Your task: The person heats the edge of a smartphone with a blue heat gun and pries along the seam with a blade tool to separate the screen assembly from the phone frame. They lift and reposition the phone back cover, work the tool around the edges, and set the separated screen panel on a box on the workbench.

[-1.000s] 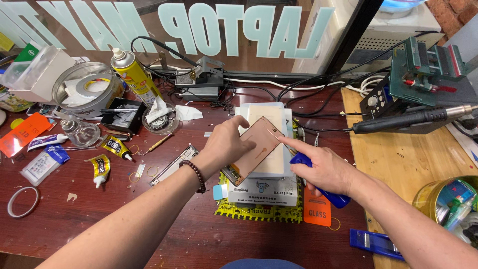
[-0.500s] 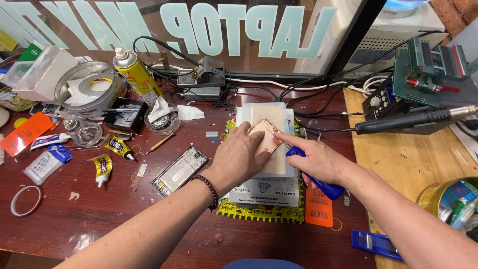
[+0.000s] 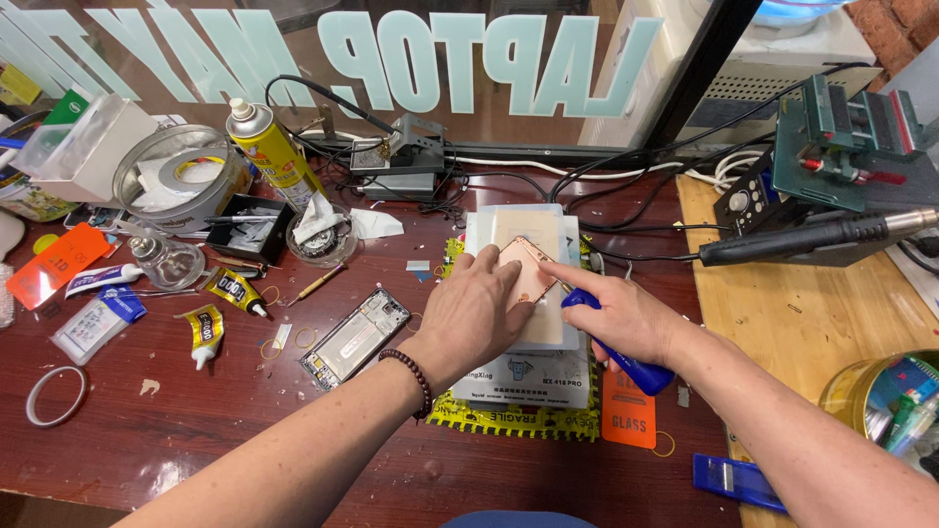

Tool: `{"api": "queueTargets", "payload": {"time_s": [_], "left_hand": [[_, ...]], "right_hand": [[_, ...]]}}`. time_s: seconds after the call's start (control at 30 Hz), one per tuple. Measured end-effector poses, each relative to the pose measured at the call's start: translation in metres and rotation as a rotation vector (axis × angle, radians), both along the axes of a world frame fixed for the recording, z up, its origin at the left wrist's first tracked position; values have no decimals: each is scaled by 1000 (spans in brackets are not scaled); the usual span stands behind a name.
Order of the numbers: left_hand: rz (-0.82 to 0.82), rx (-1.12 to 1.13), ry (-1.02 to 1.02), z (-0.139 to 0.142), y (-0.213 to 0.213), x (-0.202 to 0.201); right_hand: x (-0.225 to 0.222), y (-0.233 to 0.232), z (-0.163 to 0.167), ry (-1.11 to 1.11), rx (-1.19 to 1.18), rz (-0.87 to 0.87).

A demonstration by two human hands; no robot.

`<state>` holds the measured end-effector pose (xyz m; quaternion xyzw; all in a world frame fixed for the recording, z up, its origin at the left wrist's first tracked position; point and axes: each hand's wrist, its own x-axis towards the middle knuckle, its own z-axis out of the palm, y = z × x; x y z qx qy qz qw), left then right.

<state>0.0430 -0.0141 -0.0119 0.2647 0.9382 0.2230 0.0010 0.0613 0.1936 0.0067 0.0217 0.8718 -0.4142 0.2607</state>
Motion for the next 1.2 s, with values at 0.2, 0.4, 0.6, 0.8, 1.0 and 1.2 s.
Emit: {"api": "queueTargets", "payload": {"time_s": [0.2, 0.4, 0.6, 0.8, 1.0, 1.2], "left_hand": [[-8, -16, 4, 2, 1, 1], [-4, -24, -6, 3, 1, 2], [-10, -44, -16, 4, 1, 1], [-6, -60, -12, 4, 3, 2], [-7, -48, 5, 2, 2, 2], [-11, -45, 1, 3, 2, 3]], "right_hand": [[-4, 1, 1, -37, 49, 31], [-2, 0, 2, -39, 14, 21], [-1, -1, 0, -35, -42, -13], [-2, 4, 0, -22, 2, 19], [1, 1, -3, -19, -8, 4], [4, 1, -4, -34, -45, -22]]}}
